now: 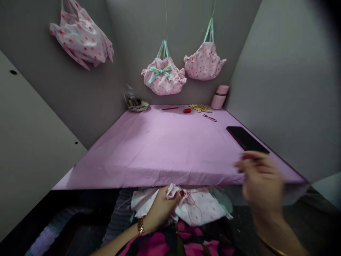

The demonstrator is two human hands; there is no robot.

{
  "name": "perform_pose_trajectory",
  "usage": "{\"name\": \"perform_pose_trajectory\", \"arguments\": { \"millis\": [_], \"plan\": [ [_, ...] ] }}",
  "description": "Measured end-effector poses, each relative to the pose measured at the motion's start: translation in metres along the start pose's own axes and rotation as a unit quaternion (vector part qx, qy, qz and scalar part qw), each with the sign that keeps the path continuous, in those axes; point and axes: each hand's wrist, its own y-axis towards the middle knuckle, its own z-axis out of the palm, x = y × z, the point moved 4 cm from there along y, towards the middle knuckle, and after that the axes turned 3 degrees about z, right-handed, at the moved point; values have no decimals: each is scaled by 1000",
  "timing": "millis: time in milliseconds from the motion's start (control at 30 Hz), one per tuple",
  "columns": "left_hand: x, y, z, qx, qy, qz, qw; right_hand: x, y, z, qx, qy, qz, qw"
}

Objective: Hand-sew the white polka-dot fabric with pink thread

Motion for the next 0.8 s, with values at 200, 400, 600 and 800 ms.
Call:
{"name": "perform_pose_trajectory", "arguments": {
  "millis": [200, 400, 600, 800],
  "plan": [
    [1, -1, -1, 18, -44, -7, 999, -38, -68, 75, 429, -39, 150, 890],
    [-1, -1, 2, 16, -46, -6, 999, -34, -66, 69, 408, -8, 138, 902],
    [-8, -2, 1, 12, -13, -2, 1000, -20, -41, 40, 241, 164, 254, 922],
    [-3, 0, 0, 7, -25, -8, 1000, 16, -17, 4, 135, 272, 211, 929]
  ]
}}
